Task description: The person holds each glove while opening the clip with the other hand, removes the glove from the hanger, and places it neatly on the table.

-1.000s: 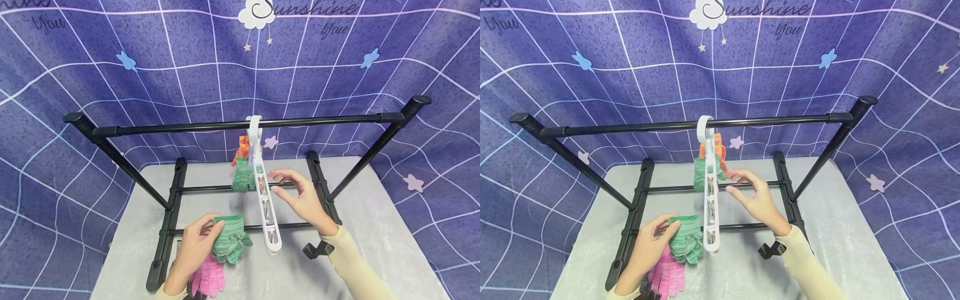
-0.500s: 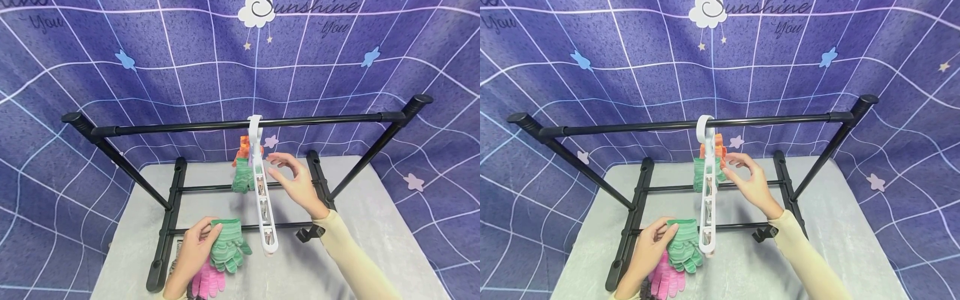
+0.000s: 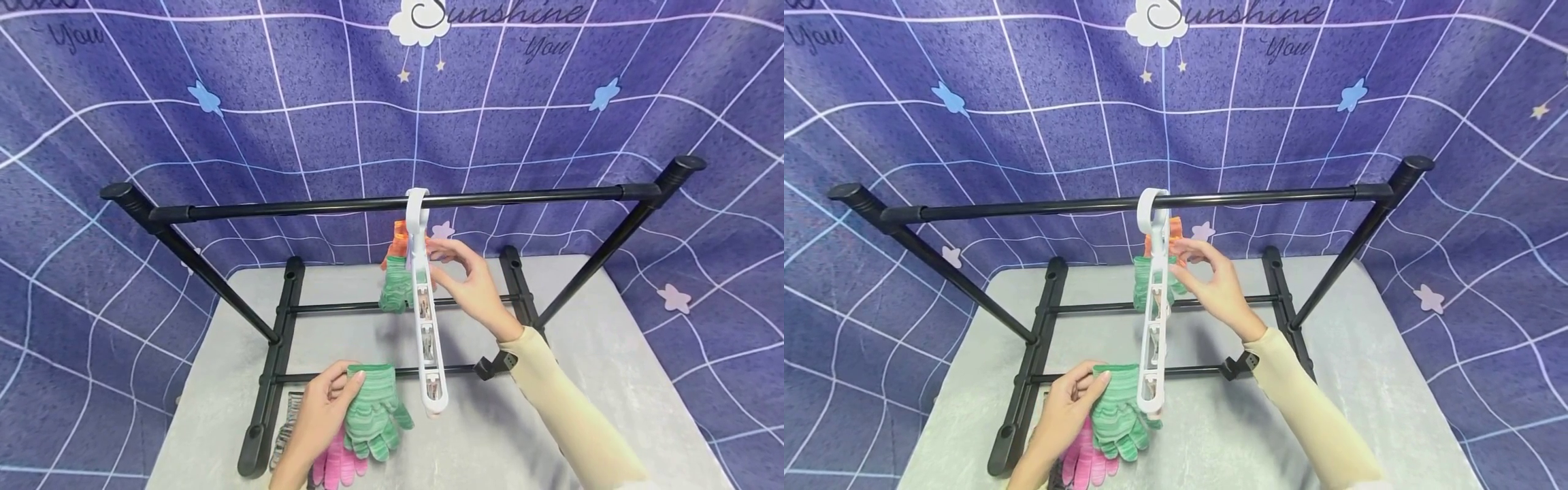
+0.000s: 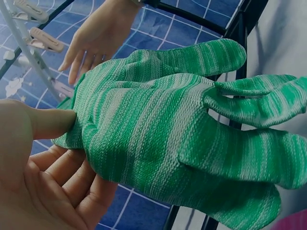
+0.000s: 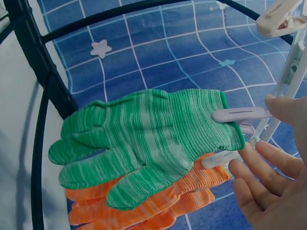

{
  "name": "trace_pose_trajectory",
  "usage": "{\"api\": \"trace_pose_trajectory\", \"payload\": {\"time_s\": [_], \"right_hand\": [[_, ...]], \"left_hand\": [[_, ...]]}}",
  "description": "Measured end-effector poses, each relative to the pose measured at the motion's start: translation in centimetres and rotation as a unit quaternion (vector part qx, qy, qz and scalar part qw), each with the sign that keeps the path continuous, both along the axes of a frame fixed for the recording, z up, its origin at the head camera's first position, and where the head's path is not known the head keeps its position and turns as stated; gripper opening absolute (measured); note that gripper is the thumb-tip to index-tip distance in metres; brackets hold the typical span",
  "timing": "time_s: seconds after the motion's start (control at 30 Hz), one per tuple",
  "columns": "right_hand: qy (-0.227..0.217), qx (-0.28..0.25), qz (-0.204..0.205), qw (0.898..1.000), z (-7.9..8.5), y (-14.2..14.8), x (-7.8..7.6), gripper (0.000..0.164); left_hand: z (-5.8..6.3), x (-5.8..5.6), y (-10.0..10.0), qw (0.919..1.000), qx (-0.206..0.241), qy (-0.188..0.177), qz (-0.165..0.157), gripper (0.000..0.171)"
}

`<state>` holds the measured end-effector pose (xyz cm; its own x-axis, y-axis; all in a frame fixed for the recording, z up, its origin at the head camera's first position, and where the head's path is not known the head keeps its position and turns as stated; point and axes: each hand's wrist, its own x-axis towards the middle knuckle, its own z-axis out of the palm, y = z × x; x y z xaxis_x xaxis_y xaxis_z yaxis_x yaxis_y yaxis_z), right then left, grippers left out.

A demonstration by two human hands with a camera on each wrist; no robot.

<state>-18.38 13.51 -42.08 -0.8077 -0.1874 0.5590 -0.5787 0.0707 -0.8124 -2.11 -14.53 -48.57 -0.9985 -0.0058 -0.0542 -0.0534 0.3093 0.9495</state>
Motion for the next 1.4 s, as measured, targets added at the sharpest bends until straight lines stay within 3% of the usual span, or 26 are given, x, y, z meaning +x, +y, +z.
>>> {"api": "trace_pose_trajectory", "payload": {"time_s": [0.33, 0.57, 0.87, 1.13, 1.4], "right_hand": [[-0.021, 0.028, -0.002, 0.999, 0.4, -0.6, -0.6, 0.043], [-0.041, 0.006, 0.023, 0.999, 0.6, -1.2, -1.1, 0.045], [-0.039, 0.005, 0.024, 0.999, 0.8, -1.7, -1.8, 0.041], [-0.034, -0.008, 0.016, 0.999, 0.9, -1.9, -2.2, 0.032], [-0.043, -0.02, 0.014, 0.999, 0.6, -2.0, -2.2, 0.031]], "left_hand": [[-1.0, 0.1, 0.0, 0.9991, 0.041, 0.0, -0.012, 0.016], [-1.5, 0.2, 0.0, 0.9991, 0.04, -0.003, -0.012, 0.018], [-2.0, 0.0, -0.1, 0.9977, 0.056, -0.035, -0.014, 0.023], [-2.5, 0.1, -0.1, 0.9978, 0.045, -0.044, -0.021, 0.029], [-2.8, 0.3, -0.2, 0.9963, 0.061, -0.056, -0.023, 0.035]]}}
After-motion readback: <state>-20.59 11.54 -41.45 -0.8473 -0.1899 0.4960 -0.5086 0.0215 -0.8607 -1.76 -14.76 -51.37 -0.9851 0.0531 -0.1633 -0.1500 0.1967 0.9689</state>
